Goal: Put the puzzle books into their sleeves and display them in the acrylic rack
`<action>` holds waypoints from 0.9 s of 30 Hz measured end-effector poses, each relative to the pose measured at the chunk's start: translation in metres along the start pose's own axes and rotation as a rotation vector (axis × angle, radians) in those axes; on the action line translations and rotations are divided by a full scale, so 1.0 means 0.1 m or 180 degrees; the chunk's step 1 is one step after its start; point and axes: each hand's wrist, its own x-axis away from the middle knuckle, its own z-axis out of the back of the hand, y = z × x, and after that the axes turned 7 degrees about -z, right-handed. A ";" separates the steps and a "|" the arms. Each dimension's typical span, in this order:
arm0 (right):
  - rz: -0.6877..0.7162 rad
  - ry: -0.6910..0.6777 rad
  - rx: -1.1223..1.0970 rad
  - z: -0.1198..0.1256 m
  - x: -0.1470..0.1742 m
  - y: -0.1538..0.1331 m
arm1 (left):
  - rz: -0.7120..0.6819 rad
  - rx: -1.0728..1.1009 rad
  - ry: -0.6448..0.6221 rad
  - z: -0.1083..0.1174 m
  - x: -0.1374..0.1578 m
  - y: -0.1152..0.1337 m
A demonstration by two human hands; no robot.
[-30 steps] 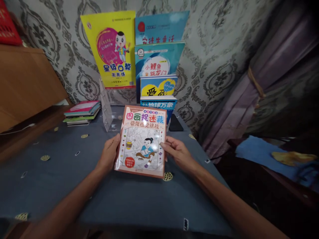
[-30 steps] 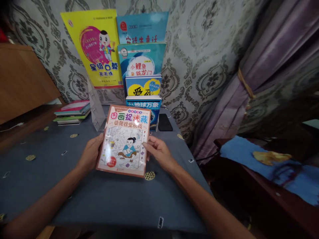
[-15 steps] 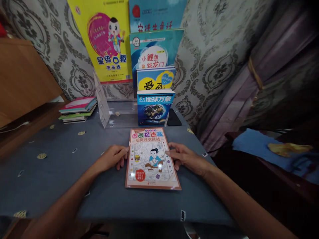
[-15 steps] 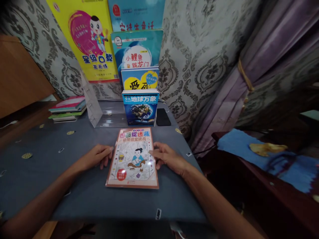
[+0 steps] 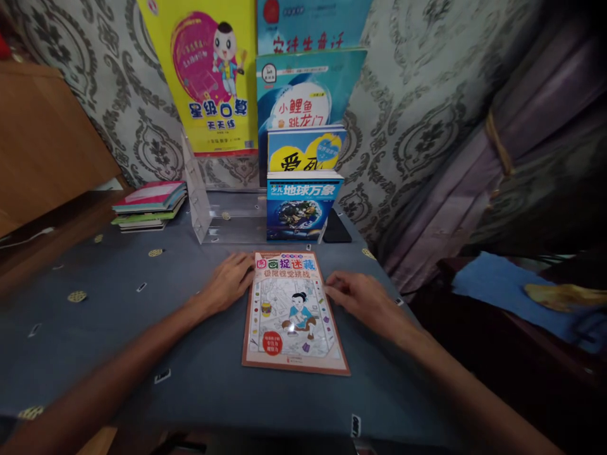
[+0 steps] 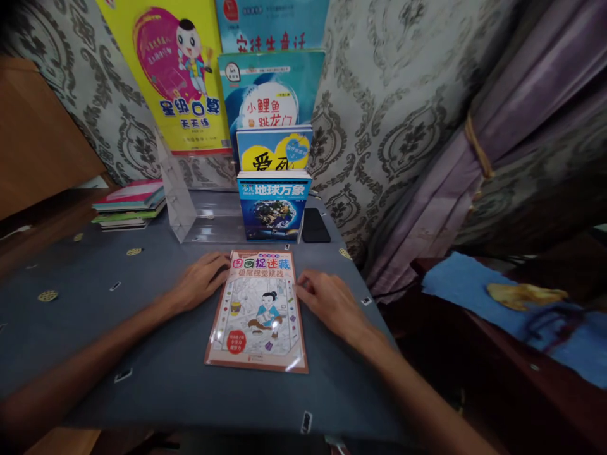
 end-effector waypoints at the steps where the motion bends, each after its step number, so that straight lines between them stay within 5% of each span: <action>1: 0.0193 0.0246 0.0359 -0.02 -0.03 -0.05 | -0.0014 0.0031 0.0025 -0.03 0.00 -0.02; 3: 0.0610 0.0415 0.0709 -0.13 -0.11 -0.18 | -0.0031 0.0078 0.0063 -0.08 0.02 -0.05; 10: 0.2007 -0.0075 0.0526 -0.84 -0.62 -0.59 | -0.0054 -0.0022 0.0135 -0.13 0.08 -0.06; 16: 0.2043 -0.0101 0.0806 -0.94 -0.82 -0.59 | -0.0131 0.0044 0.0190 -0.14 0.07 -0.08; 27: 0.1452 0.0183 0.0976 -0.53 -0.68 -0.18 | -0.0132 0.0045 0.0154 -0.17 0.10 -0.12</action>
